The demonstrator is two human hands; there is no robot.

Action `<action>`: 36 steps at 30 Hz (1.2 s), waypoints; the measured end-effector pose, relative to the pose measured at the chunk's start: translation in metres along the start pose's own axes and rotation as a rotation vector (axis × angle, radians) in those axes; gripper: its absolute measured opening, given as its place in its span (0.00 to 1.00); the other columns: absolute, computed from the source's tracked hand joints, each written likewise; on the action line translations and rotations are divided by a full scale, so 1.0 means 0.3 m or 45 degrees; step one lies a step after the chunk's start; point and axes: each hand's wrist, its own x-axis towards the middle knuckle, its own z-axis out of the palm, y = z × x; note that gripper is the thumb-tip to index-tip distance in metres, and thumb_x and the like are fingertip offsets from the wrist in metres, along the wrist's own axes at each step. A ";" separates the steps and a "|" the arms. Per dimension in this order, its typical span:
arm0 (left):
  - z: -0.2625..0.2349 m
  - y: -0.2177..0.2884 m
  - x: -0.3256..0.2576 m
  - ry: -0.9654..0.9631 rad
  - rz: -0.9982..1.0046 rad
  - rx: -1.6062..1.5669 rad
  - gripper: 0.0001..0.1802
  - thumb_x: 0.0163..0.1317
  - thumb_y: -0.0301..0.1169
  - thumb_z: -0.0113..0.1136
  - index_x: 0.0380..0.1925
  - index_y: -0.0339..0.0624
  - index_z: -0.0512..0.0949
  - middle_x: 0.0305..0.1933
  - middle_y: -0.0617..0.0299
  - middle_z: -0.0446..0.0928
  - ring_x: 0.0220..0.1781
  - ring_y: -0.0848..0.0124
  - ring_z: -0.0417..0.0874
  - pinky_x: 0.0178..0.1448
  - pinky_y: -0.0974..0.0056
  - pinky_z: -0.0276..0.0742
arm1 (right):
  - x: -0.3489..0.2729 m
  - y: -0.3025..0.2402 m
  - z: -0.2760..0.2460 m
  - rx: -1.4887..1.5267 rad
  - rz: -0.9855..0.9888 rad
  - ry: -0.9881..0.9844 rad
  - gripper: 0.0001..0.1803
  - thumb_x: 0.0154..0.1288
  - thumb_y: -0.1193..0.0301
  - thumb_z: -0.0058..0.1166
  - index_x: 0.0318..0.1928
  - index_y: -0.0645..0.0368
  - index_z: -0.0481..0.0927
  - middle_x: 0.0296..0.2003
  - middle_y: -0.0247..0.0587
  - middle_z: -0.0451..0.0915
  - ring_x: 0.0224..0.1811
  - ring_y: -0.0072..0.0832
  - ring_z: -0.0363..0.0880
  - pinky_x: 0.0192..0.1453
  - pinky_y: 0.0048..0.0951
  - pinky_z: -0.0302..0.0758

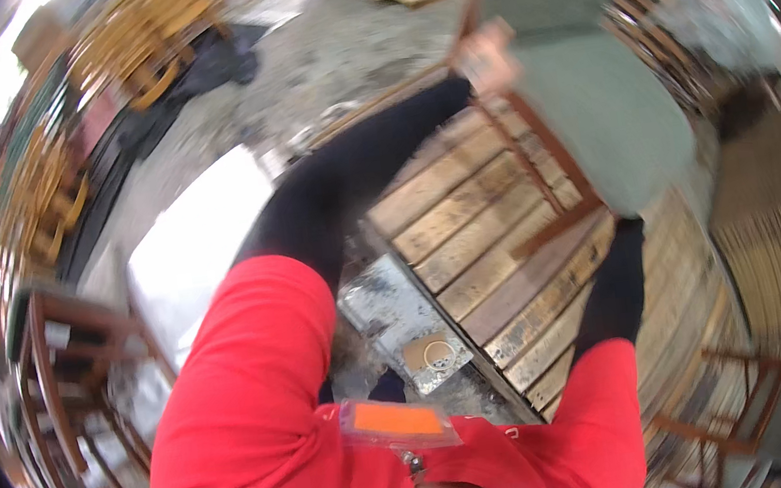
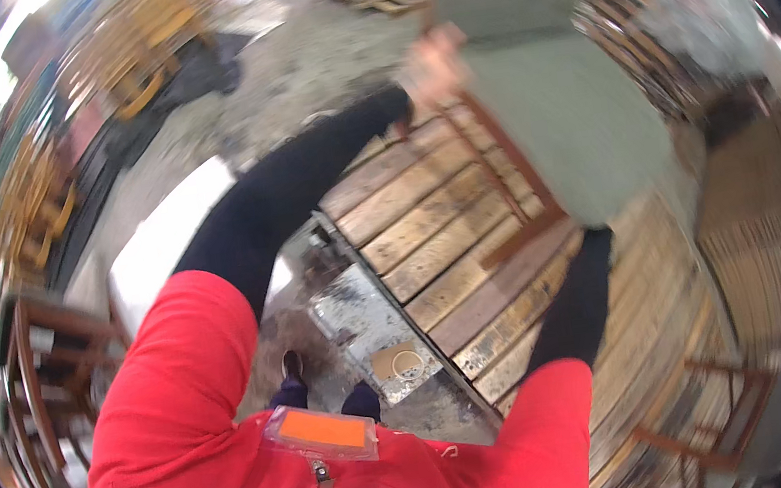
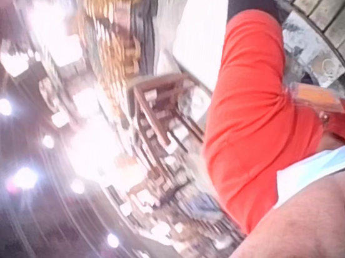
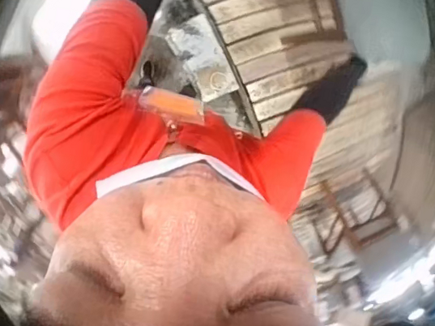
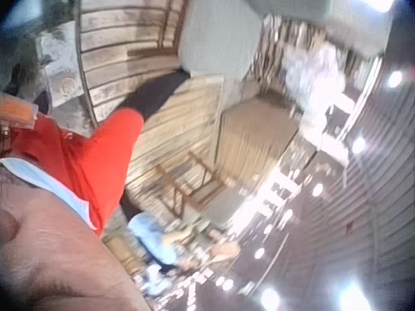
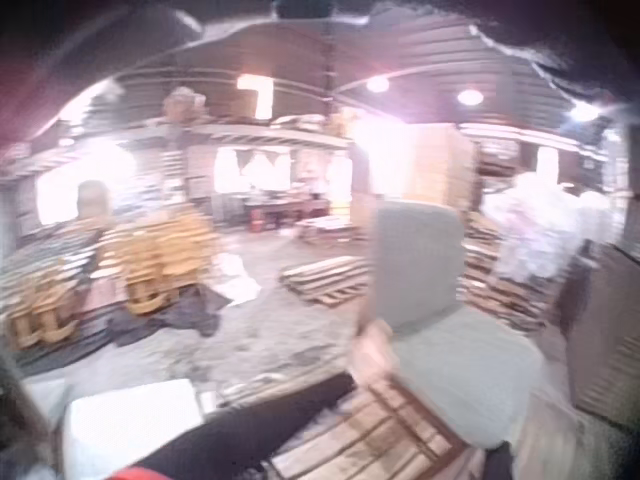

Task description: The person wipes the underside of a wooden chair with a cloth, then lifts and repositions it. This sequence repeats several times as the person cleans multiple chairs in a workshop.

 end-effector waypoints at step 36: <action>-2.410 0.500 -3.632 0.880 -2.200 0.027 0.19 0.60 0.36 0.66 0.46 0.39 0.73 0.27 0.61 0.81 0.17 0.73 0.81 0.18 0.69 0.76 | -2.886 0.360 2.295 0.096 1.214 -1.710 0.17 0.68 0.58 0.62 0.42 0.57 0.73 0.34 0.37 0.76 0.32 0.28 0.79 0.35 0.35 0.81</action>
